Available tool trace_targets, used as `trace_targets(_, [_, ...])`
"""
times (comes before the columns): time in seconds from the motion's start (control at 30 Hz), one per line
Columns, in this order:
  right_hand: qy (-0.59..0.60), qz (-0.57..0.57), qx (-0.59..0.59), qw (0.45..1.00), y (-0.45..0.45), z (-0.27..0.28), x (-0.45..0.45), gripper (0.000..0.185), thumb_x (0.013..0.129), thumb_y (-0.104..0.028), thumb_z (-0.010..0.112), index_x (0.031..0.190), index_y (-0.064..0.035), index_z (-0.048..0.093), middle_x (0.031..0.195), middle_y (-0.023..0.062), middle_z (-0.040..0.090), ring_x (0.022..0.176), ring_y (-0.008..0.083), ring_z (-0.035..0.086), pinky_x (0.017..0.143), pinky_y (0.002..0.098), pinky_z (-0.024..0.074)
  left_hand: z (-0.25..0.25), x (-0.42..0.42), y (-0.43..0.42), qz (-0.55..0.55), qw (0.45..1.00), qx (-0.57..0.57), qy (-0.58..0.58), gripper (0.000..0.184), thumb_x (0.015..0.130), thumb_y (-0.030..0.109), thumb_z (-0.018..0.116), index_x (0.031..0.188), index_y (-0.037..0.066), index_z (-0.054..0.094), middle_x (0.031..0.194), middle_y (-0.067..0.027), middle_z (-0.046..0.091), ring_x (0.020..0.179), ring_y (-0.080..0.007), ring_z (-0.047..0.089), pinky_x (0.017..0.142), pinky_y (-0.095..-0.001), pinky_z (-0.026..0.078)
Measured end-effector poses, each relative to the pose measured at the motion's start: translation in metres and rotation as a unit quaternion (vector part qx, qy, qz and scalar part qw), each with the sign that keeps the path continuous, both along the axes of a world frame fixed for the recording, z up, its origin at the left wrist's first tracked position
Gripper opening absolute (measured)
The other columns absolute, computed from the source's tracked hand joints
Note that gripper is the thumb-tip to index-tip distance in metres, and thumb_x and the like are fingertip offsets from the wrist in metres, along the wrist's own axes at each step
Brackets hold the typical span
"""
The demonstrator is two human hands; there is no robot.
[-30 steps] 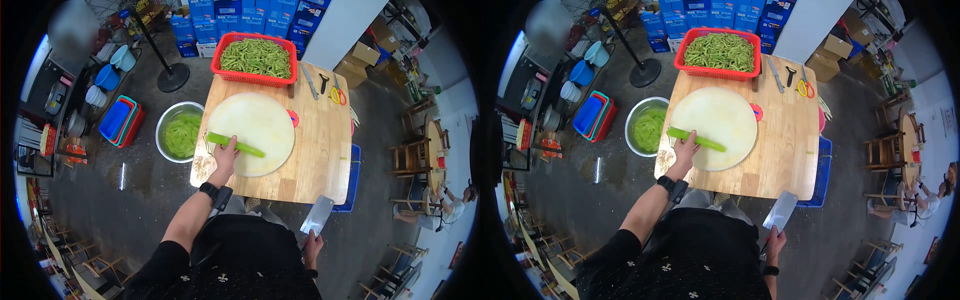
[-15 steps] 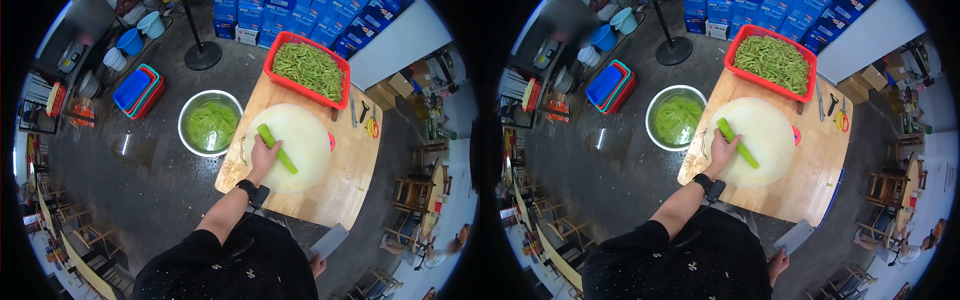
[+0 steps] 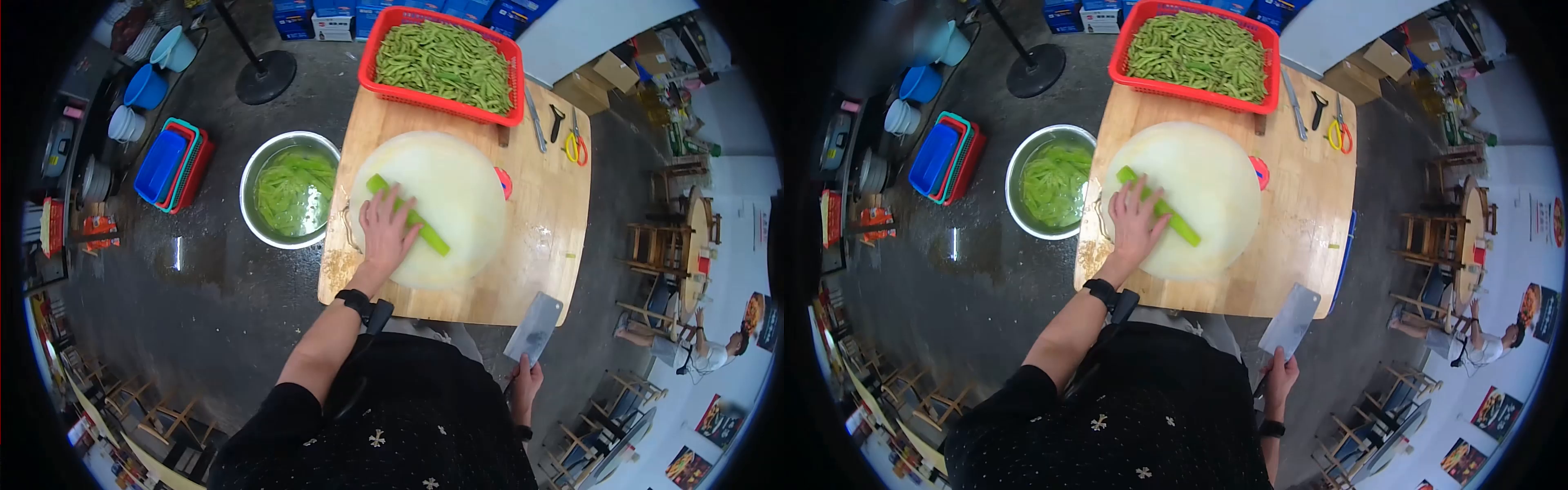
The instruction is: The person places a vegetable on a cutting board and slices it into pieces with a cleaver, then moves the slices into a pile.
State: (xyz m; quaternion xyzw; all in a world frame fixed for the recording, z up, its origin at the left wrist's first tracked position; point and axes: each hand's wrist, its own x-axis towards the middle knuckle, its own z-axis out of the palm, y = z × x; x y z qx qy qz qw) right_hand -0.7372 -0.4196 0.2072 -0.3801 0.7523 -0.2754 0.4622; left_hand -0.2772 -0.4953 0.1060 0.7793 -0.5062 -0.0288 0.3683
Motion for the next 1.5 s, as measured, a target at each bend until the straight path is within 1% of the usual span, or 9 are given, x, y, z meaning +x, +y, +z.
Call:
trace_targets(0.13, [-0.021, 0.053, 0.000, 0.998, -0.030, 0.008, 0.014, 0.030, 0.111, -0.027, 0.066, 0.091, -0.0053, 0.063, 0.065, -0.0012, 0.055, 0.055, 0.0092, 0.054, 0.053, 0.0287, 0.0471, -0.013, -0.004, 0.010, -0.287, 0.957, 0.012, -0.040, 0.037, 0.093, 0.030, 0.081, 0.127, 0.017, 0.076, 0.149, -0.0063, 0.062, 0.144, -0.0324, 0.051, 0.126, -0.0634, 0.029])
trace_targets(0.3, [0.010, 0.186, 0.000, 0.983, -0.062, -0.004, 0.011, 0.033, 0.112, -0.027, 0.064, 0.089, -0.0049, 0.062, 0.065, -0.0010, 0.057, 0.056, 0.0084, 0.055, 0.053, 0.0275, 0.0442, -0.020, -0.005, -0.005, -0.274, 0.961, -0.015, -0.029, 0.032, 0.090, 0.020, 0.084, 0.121, 0.016, 0.078, 0.133, -0.0041, 0.069, 0.134, -0.0280, 0.059, 0.125, -0.0616, 0.035])
trace_targets(0.47, [-0.008, 0.206, 0.057, 0.977, -0.086, -0.007, 0.020, 0.032, 0.111, -0.025, 0.065, 0.087, -0.0053, 0.060, 0.065, -0.0015, 0.057, 0.057, 0.0072, 0.054, 0.054, 0.0274, 0.0435, -0.021, -0.021, -0.009, -0.259, 0.966, -0.013, -0.007, 0.034, 0.087, 0.016, 0.084, 0.120, 0.017, 0.078, 0.126, -0.0058, 0.068, 0.129, -0.0287, 0.060, 0.122, -0.0579, 0.041])
trace_targets(0.53, [-0.016, 0.247, 0.036, 0.968, -0.093, -0.015, 0.022, 0.031, 0.111, -0.024, 0.065, 0.086, -0.0052, 0.060, 0.065, -0.0022, 0.057, 0.058, 0.0065, 0.054, 0.055, 0.0273, 0.0431, -0.014, -0.035, -0.011, -0.180, 0.982, -0.028, -0.052, 0.036, 0.085, 0.012, 0.086, 0.119, 0.015, 0.078, 0.125, -0.0064, 0.067, 0.127, -0.0306, 0.060, 0.117, -0.0592, 0.045])
trace_targets(0.83, [-0.031, 0.312, 0.035, 0.949, -0.136, -0.014, 0.060, 0.022, 0.108, -0.020, 0.067, 0.099, -0.0005, 0.066, 0.063, 0.0006, 0.056, 0.058, 0.0071, 0.054, 0.055, 0.0297, 0.0428, -0.016, -0.063, -0.006, -0.132, 0.990, 0.021, -0.052, 0.033, 0.087, 0.010, 0.084, 0.118, 0.019, 0.079, 0.128, -0.0060, 0.067, 0.125, -0.0303, 0.061, 0.115, -0.0508, 0.036])
trace_targets(1.0, [-0.052, 0.337, 0.039, 0.939, -0.137, -0.028, 0.081, 0.020, 0.107, -0.020, 0.069, 0.102, -0.0002, 0.066, 0.064, 0.0051, 0.055, 0.057, 0.0086, 0.053, 0.054, 0.0313, 0.0415, -0.021, -0.065, -0.006, -0.130, 0.988, 0.016, -0.076, 0.028, 0.088, 0.009, 0.083, 0.113, 0.016, 0.075, 0.128, -0.0072, 0.067, 0.127, -0.0326, 0.060, 0.121, -0.0560, 0.034])
trace_targets(1.17, [0.059, 0.433, -0.089, 0.895, -0.136, -0.028, 0.101, 0.019, 0.104, -0.020, 0.071, 0.102, -0.0021, 0.068, 0.071, 0.0165, 0.064, 0.058, 0.0344, 0.062, 0.056, 0.0426, 0.0482, -0.027, -0.059, -0.011, -0.157, 0.985, 0.008, -0.071, 0.024, 0.089, 0.009, 0.082, 0.109, 0.013, 0.069, 0.127, -0.0087, 0.066, 0.129, -0.0333, 0.060, 0.122, -0.0610, 0.035])
trace_targets(1.27, [0.100, 0.449, -0.140, 0.877, -0.135, -0.023, 0.111, 0.017, 0.102, -0.020, 0.071, 0.102, -0.0032, 0.069, 0.076, 0.0187, 0.068, 0.066, 0.0409, 0.067, 0.059, 0.0477, 0.0520, -0.030, -0.063, -0.006, -0.158, 0.985, 0.018, -0.070, 0.025, 0.090, 0.012, 0.082, 0.111, 0.014, 0.068, 0.127, -0.0099, 0.063, 0.130, -0.0343, 0.059, 0.120, -0.0626, 0.038])
trace_targets(1.5, [0.145, 0.471, -0.186, 0.850, -0.131, -0.031, 0.121, 0.020, 0.102, -0.023, 0.071, 0.108, -0.0032, 0.071, 0.082, 0.0165, 0.073, 0.068, 0.0384, 0.071, 0.060, 0.0468, 0.0555, -0.028, -0.063, -0.009, -0.162, 0.983, 0.010, -0.088, 0.031, 0.088, 0.009, 0.083, 0.115, 0.015, 0.070, 0.126, -0.0108, 0.059, 0.128, -0.0363, 0.057, 0.114, -0.0561, 0.042])
